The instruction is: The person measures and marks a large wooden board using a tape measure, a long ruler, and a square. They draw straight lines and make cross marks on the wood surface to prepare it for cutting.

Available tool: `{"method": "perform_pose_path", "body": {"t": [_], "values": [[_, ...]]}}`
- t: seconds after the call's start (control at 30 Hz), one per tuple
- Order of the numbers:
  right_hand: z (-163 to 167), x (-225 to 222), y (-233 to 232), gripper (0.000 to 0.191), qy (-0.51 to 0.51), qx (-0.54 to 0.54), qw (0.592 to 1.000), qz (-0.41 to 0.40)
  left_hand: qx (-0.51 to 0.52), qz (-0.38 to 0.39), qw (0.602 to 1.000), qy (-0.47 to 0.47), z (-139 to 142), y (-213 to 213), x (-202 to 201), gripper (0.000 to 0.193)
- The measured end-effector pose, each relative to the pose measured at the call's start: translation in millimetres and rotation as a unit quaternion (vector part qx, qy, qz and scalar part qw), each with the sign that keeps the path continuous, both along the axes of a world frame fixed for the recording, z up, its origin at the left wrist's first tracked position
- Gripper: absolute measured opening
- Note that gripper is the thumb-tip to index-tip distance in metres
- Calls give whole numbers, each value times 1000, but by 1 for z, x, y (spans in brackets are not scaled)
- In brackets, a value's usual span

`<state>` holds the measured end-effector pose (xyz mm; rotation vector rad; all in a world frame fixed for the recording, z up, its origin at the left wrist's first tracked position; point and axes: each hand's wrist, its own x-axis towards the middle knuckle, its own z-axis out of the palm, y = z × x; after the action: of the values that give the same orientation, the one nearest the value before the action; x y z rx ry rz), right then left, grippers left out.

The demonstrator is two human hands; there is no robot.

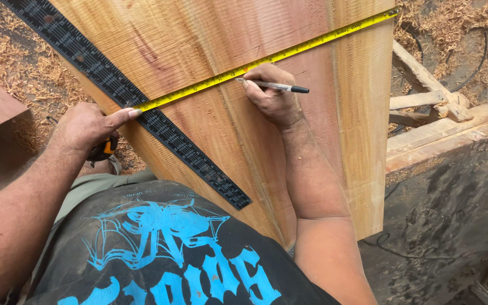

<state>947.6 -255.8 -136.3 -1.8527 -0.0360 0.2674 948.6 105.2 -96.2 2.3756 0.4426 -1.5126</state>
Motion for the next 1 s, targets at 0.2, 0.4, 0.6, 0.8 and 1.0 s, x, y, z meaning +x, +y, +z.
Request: {"method": "perform_pose_path", "body": {"t": [0.2,0.4,0.6,0.8,1.0], "values": [[-1,4,1,6,-58,-78,995,28,10,-29,999,-14,1,-1,0,88],[0,4,5,6,-92,-114,988,46,7,1,1000,-7,0,1,0,90],[4,5,4,5,-122,-160,976,85,1,25,1000,6,0,4,-2,88],[2,4,9,5,-95,-98,990,27,-34,33,998,-36,-1,11,-4,83],[-6,-32,41,4,-108,-134,985,-27,-37,-20,998,-40,-6,17,-8,90]]}}
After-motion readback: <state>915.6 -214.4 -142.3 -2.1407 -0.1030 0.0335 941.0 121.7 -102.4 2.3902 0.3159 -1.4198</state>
